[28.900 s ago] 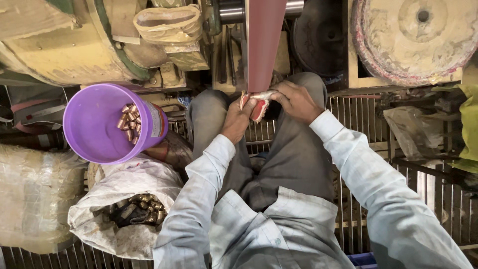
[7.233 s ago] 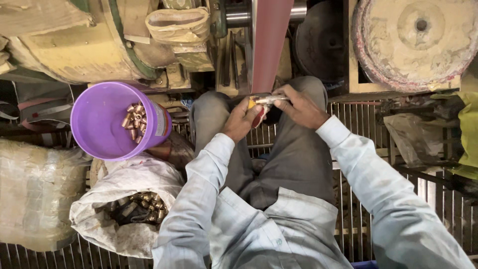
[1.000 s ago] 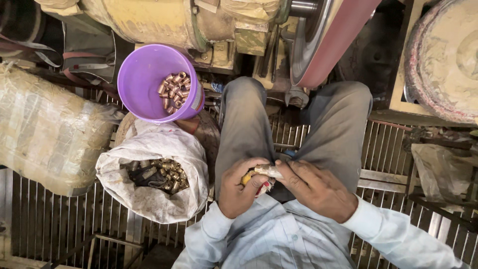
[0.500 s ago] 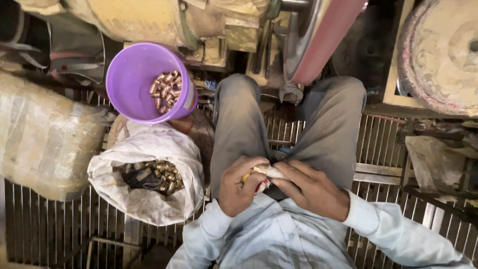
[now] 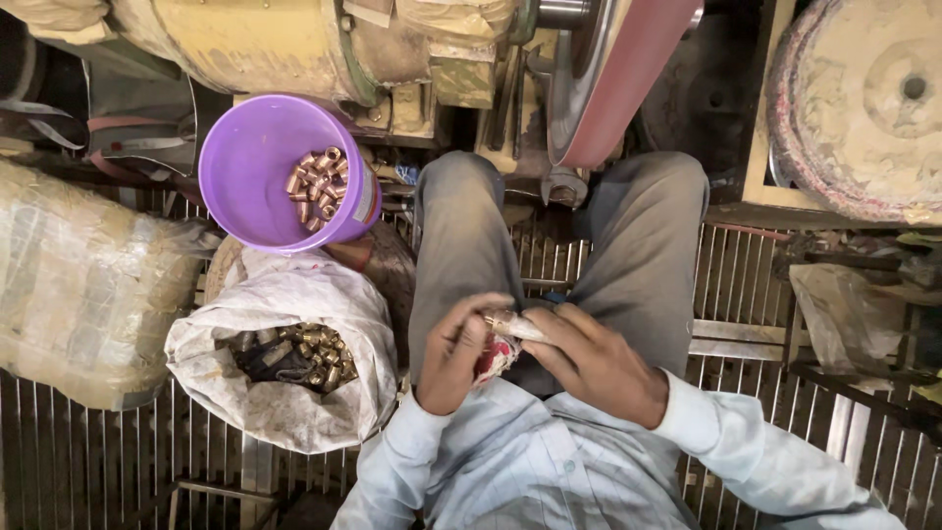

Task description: The person sits on a metal grate floor and repeatedly picks up small brass-colored metal parts from a white sack. They hold each part against a vertical belt sander to polish it, then place the finished part into a purple bucket. The process is repeated continuously.

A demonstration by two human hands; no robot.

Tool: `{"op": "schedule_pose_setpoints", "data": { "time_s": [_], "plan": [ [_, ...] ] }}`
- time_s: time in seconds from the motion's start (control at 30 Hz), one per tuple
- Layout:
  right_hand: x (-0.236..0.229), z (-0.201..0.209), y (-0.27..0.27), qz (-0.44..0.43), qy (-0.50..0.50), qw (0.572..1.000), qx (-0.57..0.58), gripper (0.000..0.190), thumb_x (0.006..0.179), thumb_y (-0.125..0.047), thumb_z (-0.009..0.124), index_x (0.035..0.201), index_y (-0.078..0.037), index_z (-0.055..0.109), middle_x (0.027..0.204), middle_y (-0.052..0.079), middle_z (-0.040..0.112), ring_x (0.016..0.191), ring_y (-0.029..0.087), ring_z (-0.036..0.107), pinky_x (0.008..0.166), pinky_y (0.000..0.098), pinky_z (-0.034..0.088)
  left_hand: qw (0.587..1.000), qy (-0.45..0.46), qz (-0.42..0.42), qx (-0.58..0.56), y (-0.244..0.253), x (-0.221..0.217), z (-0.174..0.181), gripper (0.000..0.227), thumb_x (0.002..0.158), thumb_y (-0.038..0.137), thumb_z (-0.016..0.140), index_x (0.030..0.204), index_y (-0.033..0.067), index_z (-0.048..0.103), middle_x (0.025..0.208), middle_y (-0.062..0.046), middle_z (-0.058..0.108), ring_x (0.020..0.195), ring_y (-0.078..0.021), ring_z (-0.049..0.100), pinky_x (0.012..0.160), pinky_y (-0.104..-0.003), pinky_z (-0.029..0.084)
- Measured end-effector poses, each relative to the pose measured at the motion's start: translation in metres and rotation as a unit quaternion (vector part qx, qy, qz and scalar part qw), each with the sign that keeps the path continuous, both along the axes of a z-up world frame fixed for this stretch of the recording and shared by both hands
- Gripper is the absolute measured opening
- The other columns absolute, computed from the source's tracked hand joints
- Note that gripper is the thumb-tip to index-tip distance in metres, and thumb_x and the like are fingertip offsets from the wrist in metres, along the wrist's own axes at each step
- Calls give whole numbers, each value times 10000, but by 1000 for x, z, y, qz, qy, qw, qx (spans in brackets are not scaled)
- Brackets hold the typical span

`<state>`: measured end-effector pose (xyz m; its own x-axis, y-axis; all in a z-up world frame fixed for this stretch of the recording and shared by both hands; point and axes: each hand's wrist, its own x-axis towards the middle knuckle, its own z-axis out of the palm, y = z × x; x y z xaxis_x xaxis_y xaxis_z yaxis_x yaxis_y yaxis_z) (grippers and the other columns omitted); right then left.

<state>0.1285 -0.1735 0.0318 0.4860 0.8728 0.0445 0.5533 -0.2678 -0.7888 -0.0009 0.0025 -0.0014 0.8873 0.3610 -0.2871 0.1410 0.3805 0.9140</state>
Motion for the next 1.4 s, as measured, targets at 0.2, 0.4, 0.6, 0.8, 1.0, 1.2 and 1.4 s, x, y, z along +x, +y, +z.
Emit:
{"op": "schedule_pose_setpoints", "data": {
  "time_s": [0.2,0.4,0.6,0.8,1.0,1.2,1.4],
  "plan": [
    [1,7,-1,115,-192,975,-16,389,894,-206,722,1211,1,633,845,121,598,726,271,647,603,399,541,985,68,-48,148,-5,3,-20,365,1066,297,532,1011,6,744,881,-103,760,808,-169,709,762,-310,555],
    [-2,-22,-4,120,-230,964,-63,325,931,-281,703,1043,11,616,802,123,611,662,285,665,522,395,531,950,75,-83,290,-12,17,-38,429,1072,271,490,794,22,700,730,-162,707,671,-331,694,666,-413,532],
    [-6,-40,-11,105,-207,969,-80,370,951,-330,687,1052,19,615,782,158,669,565,329,669,505,428,532,924,21,-84,371,-13,22,-49,400,1056,226,516,735,29,652,722,-154,674,671,-363,659,641,-463,508],
    [-10,-47,-7,66,12,991,-112,269,985,-273,640,1043,-14,595,804,228,699,685,424,684,593,497,533,915,9,-106,390,-6,18,-54,390,1039,194,516,704,49,654,709,-128,675,660,-345,663,646,-456,518],
    [-16,-57,-8,11,164,979,-123,200,1004,-227,616,1017,-30,582,766,222,704,710,427,691,584,488,514,907,-2,-115,404,-4,17,-57,380,1032,191,521,707,49,658,718,-130,671,646,-345,656,629,-455,516],
    [-23,-79,-5,-47,267,961,-56,212,1057,-214,608,949,-32,609,714,138,593,586,267,569,530,377,469,905,9,-101,412,-2,14,-65,400,1035,193,515,682,56,643,695,-129,666,630,-342,659,613,-459,511],
    [-16,-94,-5,-129,662,732,-97,255,1059,-271,532,910,-66,561,578,-56,370,459,50,330,415,256,277,885,55,-107,451,-1,23,-62,385,1027,234,528,719,65,684,730,-143,695,646,-359,668,618,-474,516]
  ]
}}
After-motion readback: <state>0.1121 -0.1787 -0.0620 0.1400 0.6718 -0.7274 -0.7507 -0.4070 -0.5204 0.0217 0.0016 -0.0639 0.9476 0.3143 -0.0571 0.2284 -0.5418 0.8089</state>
